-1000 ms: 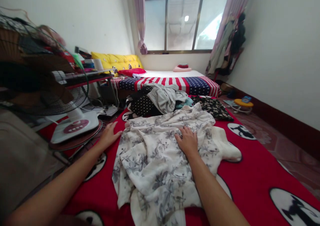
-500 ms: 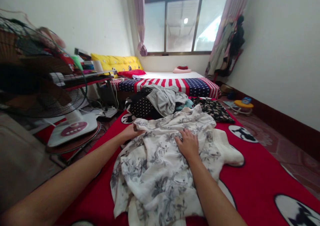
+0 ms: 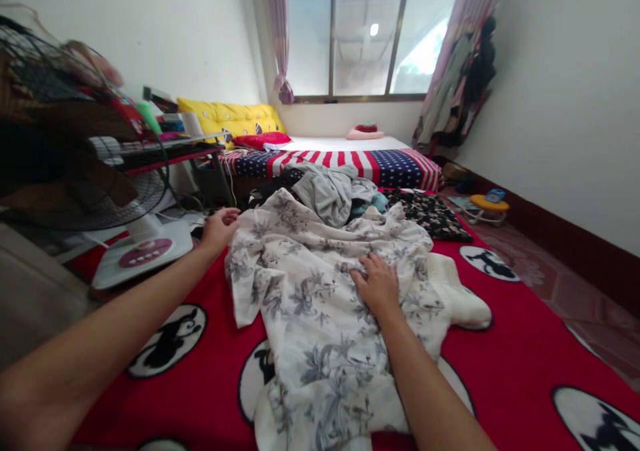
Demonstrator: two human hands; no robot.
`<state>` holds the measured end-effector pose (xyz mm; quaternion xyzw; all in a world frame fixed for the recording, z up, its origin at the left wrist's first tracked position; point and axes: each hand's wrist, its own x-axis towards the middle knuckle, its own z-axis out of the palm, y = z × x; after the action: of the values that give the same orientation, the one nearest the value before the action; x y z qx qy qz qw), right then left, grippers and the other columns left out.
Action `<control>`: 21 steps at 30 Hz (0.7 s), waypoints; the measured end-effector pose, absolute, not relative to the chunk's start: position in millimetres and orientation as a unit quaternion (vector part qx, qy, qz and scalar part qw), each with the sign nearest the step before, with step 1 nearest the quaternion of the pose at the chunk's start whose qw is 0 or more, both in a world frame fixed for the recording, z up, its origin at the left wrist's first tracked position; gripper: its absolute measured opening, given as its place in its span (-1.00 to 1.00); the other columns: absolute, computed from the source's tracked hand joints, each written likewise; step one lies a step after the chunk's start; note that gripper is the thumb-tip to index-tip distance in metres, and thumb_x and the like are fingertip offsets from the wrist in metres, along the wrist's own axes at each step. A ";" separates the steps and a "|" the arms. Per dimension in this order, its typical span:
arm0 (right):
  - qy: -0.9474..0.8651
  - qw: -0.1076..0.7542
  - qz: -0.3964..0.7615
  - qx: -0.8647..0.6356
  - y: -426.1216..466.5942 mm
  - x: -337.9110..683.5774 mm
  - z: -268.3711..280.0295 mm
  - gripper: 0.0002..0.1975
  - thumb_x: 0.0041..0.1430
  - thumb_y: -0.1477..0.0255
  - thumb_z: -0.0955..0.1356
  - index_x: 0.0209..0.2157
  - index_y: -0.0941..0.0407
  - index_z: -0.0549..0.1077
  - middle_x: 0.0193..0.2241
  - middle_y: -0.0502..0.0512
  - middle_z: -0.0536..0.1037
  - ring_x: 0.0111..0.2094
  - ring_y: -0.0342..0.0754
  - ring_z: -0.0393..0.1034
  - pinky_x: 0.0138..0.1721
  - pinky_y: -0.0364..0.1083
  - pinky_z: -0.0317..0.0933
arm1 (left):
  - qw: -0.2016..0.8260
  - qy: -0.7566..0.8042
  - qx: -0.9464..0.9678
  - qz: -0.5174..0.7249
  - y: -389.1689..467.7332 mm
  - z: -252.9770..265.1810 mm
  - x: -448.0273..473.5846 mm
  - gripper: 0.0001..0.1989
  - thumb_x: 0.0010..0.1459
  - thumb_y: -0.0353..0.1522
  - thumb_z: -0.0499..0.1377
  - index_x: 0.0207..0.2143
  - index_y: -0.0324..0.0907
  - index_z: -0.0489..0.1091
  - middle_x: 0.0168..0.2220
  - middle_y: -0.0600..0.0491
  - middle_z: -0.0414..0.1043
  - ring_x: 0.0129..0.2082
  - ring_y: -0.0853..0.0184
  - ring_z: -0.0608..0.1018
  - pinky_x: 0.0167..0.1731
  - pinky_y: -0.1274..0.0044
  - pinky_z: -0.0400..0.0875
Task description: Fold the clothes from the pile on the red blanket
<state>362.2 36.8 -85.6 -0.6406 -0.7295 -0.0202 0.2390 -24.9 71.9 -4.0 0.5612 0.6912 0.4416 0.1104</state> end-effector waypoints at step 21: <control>-0.734 0.243 -0.019 -0.634 39.1 364.1 -88.2 -0.62 0.20 0.26 0.28 0.00 0.08 0.44 0.17 0.19 0.35 0.21 0.12 0.15 0.16 0.15 0.01 | 0.063 0.547 0.825 0.127 -68.9 -24.7 -14.8 -0.61 -0.07 -0.55 -0.03 -0.35 -0.06 0.52 -0.33 0.06 0.49 -0.29 0.28 0.53 -0.27 0.53 0.35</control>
<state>364.1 39.1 -88.2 -0.6339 -0.7340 -0.0192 0.2431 -14.8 -68.9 -24.7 0.8253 0.5467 0.1267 0.0625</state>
